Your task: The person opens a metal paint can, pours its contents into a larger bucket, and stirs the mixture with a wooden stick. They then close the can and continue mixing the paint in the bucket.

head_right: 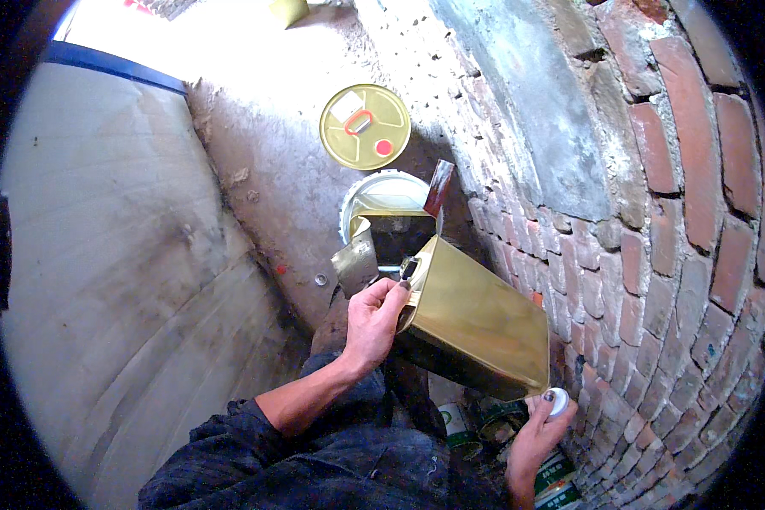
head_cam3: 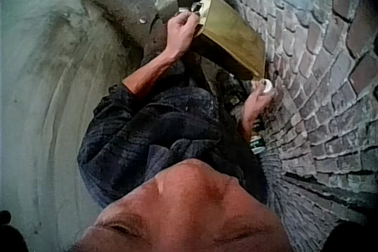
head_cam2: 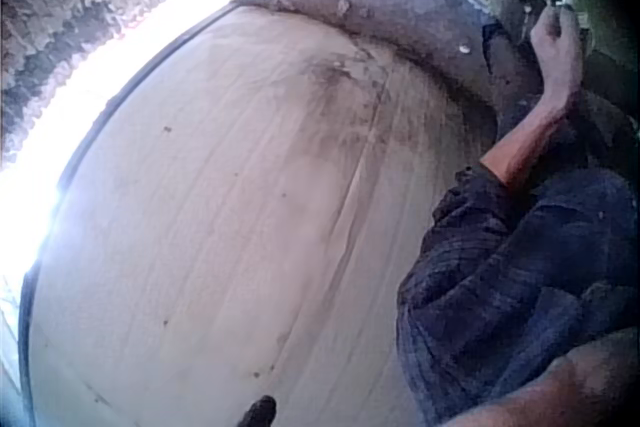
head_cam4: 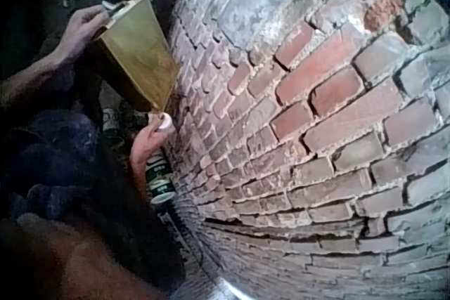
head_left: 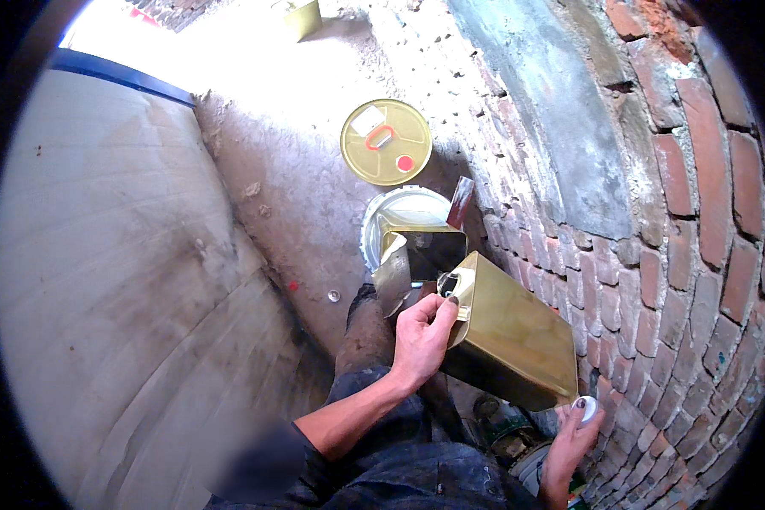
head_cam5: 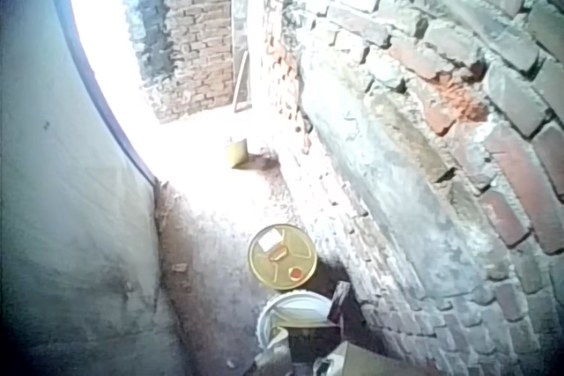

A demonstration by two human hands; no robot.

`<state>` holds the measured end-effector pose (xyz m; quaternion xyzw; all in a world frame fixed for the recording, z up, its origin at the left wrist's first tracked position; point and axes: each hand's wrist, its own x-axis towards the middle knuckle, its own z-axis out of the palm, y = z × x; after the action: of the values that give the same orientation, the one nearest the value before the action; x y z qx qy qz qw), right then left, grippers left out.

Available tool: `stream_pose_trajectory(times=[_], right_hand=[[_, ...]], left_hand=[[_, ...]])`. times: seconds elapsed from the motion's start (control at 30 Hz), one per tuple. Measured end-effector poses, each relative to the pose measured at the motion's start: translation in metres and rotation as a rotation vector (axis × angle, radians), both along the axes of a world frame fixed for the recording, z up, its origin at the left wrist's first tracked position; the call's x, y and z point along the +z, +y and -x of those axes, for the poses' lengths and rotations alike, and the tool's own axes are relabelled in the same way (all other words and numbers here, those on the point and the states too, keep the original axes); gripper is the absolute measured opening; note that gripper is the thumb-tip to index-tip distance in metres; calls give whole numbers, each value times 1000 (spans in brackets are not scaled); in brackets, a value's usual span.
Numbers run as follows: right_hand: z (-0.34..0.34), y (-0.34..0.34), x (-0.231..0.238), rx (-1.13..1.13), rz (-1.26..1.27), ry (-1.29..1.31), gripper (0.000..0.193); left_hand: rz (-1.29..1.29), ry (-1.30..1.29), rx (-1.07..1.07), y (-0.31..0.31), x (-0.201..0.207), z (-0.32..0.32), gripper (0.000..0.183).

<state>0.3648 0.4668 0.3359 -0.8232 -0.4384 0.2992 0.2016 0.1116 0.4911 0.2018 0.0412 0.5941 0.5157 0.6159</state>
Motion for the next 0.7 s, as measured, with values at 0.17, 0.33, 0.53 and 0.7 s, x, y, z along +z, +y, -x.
stream_pose_trajectory(times=[0.17, 0.33, 0.53, 0.7], right_hand=[[-1, -1, -2, 0, -20, -8, 25], [-4, -1, -3, 18, -35, 7, 26], [8, 1, -1, -45, -61, -2, 27], [3, 1, 0, -22, -46, 32, 29]], left_hand=[[-21, 20, 6, 1, 1, 0, 30], [-10, 12, 14, 0, 0, 0, 29], [-18, 18, -19, -2, -2, 0, 26], [-15, 13, -13, -3, -3, -1, 27]])
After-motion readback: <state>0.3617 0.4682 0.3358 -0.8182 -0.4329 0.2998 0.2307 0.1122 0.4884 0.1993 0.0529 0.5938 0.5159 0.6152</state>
